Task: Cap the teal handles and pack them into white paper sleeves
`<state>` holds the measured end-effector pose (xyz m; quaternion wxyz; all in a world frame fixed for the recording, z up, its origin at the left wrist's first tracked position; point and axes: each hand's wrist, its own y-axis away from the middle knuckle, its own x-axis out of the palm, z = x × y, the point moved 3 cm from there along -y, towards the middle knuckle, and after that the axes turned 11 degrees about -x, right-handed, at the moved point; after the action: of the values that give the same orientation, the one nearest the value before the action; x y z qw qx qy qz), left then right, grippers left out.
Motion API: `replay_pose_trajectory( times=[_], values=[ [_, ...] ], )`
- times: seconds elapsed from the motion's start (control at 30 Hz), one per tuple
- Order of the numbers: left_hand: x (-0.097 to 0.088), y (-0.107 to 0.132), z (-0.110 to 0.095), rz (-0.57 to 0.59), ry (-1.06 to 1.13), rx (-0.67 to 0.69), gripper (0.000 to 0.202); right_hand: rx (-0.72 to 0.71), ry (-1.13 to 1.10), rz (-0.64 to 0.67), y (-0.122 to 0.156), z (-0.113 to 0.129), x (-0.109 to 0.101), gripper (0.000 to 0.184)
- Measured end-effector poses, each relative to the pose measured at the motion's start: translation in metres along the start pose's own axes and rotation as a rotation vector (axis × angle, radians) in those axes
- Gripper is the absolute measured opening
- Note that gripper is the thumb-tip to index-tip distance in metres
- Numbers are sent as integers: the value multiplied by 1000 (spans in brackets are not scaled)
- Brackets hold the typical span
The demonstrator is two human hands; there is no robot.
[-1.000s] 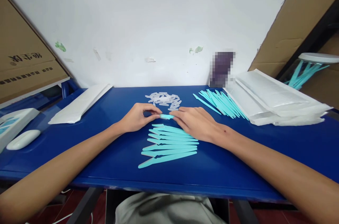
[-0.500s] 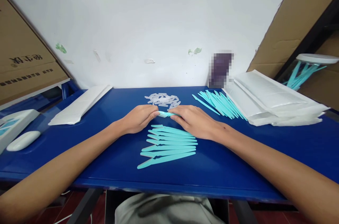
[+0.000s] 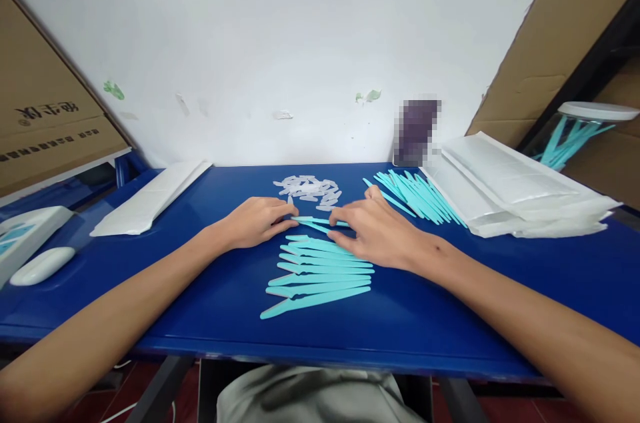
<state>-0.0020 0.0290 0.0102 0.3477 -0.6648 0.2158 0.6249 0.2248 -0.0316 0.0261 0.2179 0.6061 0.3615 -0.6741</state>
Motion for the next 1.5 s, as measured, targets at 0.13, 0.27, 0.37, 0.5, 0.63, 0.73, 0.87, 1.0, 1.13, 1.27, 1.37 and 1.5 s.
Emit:
replay_pose_trajectory(
  times=[0.13, 0.27, 0.37, 0.5, 0.63, 0.73, 0.87, 1.0, 1.13, 1.27, 1.37, 1.5],
  values=[
    [-3, 1, 7, -20, 39, -67, 36, -10, -75, 121, 5, 4, -1, 34],
    [-7, 2, 23, -76, 112, -194, 37, -64, -131, 160, 4, 7, 0, 33],
    [-7, 3, 36, -95, 174, -275, 36, -99, -137, 156, 2, 8, 0, 31],
    [-3, 3, 42, -25, 251, -346, 32, -53, -106, 161, -1, 9, 1, 28],
    [0, 0, 35, 13, 175, -271, 38, 82, -239, 193, -4, 7, -1, 20],
    [1, -2, 32, 4, 65, -202, 43, 106, -310, 234, -4, 5, -2, 19],
    [3, -2, 35, 27, 25, -199, 42, 107, -334, 212, 0, -1, -4, 21],
    [3, -2, 41, -27, 109, -216, 33, 184, -457, 76, 4, -14, -11, 23],
    [3, -1, 52, -37, 214, -256, 27, 191, -467, -146, 7, -27, -19, 28],
    [4, 0, 61, -35, 270, -283, 25, 245, -479, -228, 8, -37, -16, 34],
    [5, 1, 62, -32, 306, -256, 25, 286, -613, -270, 8, -38, -12, 36],
    [5, 1, 59, 17, 316, -206, 24, 321, -783, -308, 5, -35, -7, 37]
  ],
)
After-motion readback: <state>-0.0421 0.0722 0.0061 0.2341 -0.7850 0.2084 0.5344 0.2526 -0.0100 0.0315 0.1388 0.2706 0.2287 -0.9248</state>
